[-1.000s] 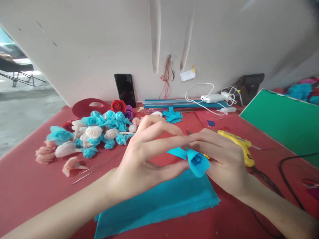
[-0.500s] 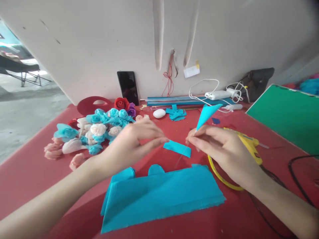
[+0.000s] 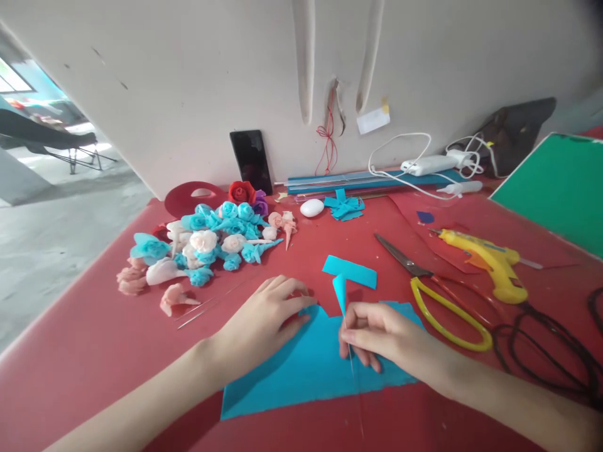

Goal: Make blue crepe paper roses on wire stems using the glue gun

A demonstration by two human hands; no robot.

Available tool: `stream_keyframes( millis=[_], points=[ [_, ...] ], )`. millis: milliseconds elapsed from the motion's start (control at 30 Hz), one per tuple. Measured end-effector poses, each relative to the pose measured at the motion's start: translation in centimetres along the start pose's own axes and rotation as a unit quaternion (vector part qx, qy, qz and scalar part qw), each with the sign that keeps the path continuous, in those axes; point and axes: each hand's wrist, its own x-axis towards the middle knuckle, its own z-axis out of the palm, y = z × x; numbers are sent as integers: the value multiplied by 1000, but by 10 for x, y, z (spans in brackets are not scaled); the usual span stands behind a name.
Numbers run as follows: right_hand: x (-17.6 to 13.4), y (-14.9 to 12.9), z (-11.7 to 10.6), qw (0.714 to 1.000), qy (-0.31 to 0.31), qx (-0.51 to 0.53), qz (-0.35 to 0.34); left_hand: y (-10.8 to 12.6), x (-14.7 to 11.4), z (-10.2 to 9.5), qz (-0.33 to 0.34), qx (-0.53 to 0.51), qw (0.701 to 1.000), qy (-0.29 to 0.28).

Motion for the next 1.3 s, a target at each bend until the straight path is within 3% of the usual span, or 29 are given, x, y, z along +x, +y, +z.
stream_keyframes(
  millis=[467, 833, 967, 1133, 1300],
  points=[
    [0, 0, -3, 1000, -7, 8, -2, 0, -4, 16, 27, 4, 993, 113],
    [0, -1, -2, 1000, -9, 4, 4, 5, -10, 12, 36, 36, 993, 110],
    [1, -1, -3, 1000, -12, -4, 1, 6, -8, 14, 3, -19, 997, 73],
    [-1, -3, -3, 999, -6, -39, -29, 6, -4, 10, -67, -68, 992, 81],
    [-14, -14, -3, 976, 62, -141, -153, 7, 2, -2, -127, -121, 980, 89]
  ],
)
